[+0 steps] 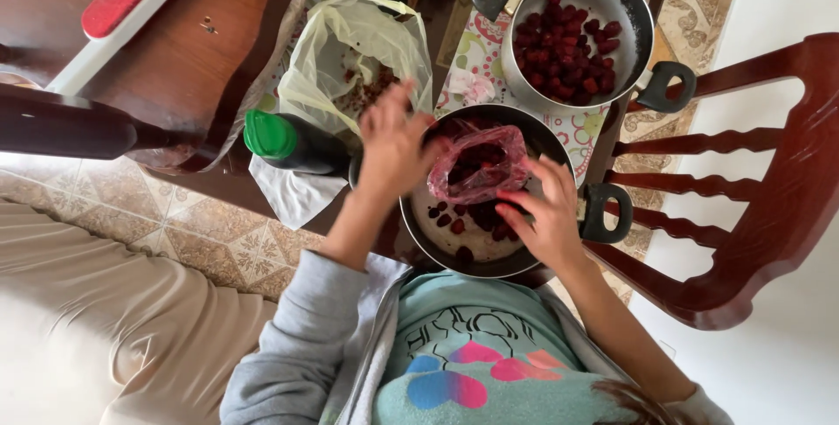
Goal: Transferring red petals and berries from containers into a pot.
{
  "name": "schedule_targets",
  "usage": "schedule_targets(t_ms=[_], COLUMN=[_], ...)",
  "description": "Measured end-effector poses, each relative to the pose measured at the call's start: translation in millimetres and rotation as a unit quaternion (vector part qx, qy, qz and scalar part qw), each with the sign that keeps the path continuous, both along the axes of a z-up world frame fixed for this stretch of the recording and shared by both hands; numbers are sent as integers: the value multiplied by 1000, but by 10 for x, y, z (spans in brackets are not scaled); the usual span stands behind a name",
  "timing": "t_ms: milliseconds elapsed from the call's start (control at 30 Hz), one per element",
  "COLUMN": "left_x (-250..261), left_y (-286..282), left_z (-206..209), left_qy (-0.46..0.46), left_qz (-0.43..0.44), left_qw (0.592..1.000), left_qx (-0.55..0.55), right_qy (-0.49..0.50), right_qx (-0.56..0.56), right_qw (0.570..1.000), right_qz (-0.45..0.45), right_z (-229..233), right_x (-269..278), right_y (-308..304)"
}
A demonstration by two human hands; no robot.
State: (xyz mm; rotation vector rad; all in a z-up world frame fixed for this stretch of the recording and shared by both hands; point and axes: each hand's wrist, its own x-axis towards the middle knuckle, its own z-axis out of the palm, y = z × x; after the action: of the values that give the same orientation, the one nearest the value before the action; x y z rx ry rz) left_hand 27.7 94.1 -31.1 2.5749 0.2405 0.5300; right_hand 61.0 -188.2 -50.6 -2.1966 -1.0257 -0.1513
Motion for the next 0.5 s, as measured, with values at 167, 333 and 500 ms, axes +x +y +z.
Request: schedule_targets(t_ms=[167, 333, 500], left_x=[-132, -151, -177], left_y=[-278, -171, -115], left_z=[-276, -192, -77], left_qy=[80, 71, 47], left_qz=[-48, 13, 45], left_qw=[987, 990, 998], left_qx=[128, 123, 20], right_qy=[-60, -89, -104], right_qx=[-86, -193, -226], right_qw=[994, 975, 967], right_qz=[19, 59, 48], right_z=[48, 70, 165], right_x=[395, 693, 757], right_y=[436, 712, 772])
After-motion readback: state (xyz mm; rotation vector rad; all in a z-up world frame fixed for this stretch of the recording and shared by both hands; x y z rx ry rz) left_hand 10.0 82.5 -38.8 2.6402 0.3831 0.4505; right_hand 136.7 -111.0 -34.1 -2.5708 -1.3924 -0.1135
